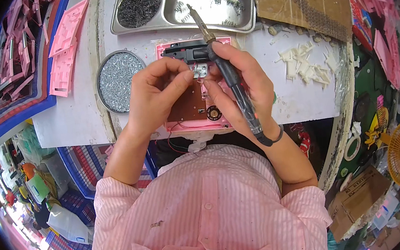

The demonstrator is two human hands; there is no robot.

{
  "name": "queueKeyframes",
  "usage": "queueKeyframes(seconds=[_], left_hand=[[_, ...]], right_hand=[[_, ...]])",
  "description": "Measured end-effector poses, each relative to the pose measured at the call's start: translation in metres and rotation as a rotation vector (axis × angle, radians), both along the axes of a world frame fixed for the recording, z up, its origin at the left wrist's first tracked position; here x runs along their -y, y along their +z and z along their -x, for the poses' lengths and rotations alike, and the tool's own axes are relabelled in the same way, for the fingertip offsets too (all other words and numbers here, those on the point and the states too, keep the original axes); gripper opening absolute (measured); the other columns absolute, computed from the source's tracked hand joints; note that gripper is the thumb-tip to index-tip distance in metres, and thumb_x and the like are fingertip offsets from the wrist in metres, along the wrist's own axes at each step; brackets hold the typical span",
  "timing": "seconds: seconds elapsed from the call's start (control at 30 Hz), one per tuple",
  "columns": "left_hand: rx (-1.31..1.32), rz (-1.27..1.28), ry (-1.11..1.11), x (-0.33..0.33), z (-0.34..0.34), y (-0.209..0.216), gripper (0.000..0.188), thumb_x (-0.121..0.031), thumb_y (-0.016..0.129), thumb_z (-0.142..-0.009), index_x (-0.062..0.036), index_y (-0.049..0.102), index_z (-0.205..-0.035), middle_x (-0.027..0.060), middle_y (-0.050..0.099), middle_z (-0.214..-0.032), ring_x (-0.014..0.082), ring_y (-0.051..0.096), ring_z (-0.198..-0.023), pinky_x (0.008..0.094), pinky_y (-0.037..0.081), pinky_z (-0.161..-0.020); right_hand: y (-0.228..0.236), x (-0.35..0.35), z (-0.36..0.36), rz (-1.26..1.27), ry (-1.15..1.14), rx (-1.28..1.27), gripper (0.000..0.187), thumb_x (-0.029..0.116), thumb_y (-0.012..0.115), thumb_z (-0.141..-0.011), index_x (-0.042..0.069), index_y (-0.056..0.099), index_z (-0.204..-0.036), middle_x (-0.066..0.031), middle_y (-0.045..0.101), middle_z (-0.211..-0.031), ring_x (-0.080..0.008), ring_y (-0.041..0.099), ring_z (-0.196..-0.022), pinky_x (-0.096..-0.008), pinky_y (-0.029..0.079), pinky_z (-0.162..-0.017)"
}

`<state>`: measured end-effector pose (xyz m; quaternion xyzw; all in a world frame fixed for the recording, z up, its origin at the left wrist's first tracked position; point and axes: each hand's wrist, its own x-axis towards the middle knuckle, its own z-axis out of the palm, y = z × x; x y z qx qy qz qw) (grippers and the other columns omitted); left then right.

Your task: Soldering and assembling electronic components into a pink plastic toy casing.

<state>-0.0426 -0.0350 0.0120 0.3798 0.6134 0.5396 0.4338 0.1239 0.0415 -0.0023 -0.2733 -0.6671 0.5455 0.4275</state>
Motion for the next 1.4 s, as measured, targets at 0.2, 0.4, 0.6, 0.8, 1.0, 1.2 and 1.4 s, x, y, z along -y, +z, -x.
queueKeyframes(seconds=[0.2, 0.4, 0.6, 0.8, 1.0, 1.2, 1.4], left_hand=[[-0.573, -0.11, -0.001, -0.009, 0.004, -0.012, 0.009, -0.003, 0.074, -0.079, 0.0017, 0.067, -0.082, 0.0063, 0.057, -0.078, 0.0144, 0.053, -0.062, 0.0276, 0.042, -0.056], [-0.559, -0.104, 0.028, -0.009, 0.005, -0.015, 0.009, -0.004, 0.075, -0.081, 0.0011, 0.067, -0.082, 0.0037, 0.057, -0.077, 0.0111, 0.05, -0.061, 0.026, 0.04, -0.054], [-0.574, -0.132, 0.045, -0.009, 0.005, -0.017, 0.009, -0.003, 0.075, -0.081, 0.0008, 0.067, -0.082, 0.0029, 0.056, -0.077, 0.0097, 0.046, -0.058, 0.0252, 0.037, -0.052], [-0.57, -0.151, 0.062, -0.009, 0.006, -0.019, 0.009, -0.002, 0.075, -0.08, 0.0005, 0.066, -0.081, 0.003, 0.055, -0.076, 0.0098, 0.044, -0.057, 0.0253, 0.036, -0.051], [-0.574, -0.158, 0.07, -0.009, 0.005, -0.02, 0.009, -0.002, 0.075, -0.081, 0.0003, 0.066, -0.082, 0.0031, 0.054, -0.077, 0.0098, 0.045, -0.057, 0.0256, 0.036, -0.051], [-0.58, -0.149, 0.086, -0.009, 0.003, -0.019, 0.009, -0.002, 0.075, -0.08, 0.0002, 0.066, -0.082, 0.0033, 0.054, -0.076, 0.0099, 0.045, -0.056, 0.026, 0.036, -0.051], [-0.604, -0.145, 0.088, -0.009, 0.002, -0.019, 0.01, -0.003, 0.075, -0.08, -0.0004, 0.066, -0.082, 0.003, 0.053, -0.075, 0.0098, 0.044, -0.055, 0.0265, 0.035, -0.051]], right_hand=[[0.015, -0.022, -0.058, -0.241, 0.011, 0.17, 0.04, 0.002, 0.081, -0.081, -0.004, 0.065, -0.118, -0.0119, 0.072, -0.101, -0.0132, 0.067, -0.084, -0.0239, 0.052, -0.074], [0.014, -0.015, -0.067, -0.247, 0.04, 0.218, 0.03, 0.005, 0.081, -0.081, -0.002, 0.066, -0.106, -0.0073, 0.072, -0.083, -0.0077, 0.061, -0.064, -0.0202, 0.044, -0.056], [0.005, -0.017, -0.06, -0.329, 0.081, 0.198, 0.029, 0.004, 0.081, -0.079, -0.001, 0.067, -0.104, -0.0064, 0.071, -0.078, -0.0058, 0.055, -0.056, -0.0196, 0.038, -0.049], [0.008, -0.02, -0.056, -0.357, 0.12, 0.22, 0.028, 0.002, 0.081, -0.078, -0.001, 0.067, -0.102, -0.0083, 0.071, -0.078, -0.0073, 0.056, -0.055, -0.0206, 0.039, -0.048], [0.008, -0.022, -0.049, -0.431, 0.13, 0.216, 0.03, 0.001, 0.08, -0.076, -0.001, 0.066, -0.103, -0.0089, 0.069, -0.076, -0.0107, 0.054, -0.052, -0.0234, 0.039, -0.047], [0.014, -0.032, -0.048, -0.583, 0.233, 0.274, 0.036, 0.0, 0.082, -0.072, 0.003, 0.067, -0.104, -0.0065, 0.062, -0.067, -0.0172, 0.052, -0.049, -0.0289, 0.038, -0.045], [0.013, -0.031, -0.044, -0.671, 0.22, 0.277, 0.039, 0.0, 0.083, -0.07, 0.007, 0.067, -0.104, -0.0036, 0.054, -0.061, -0.0194, 0.05, -0.048, -0.031, 0.037, -0.045]])
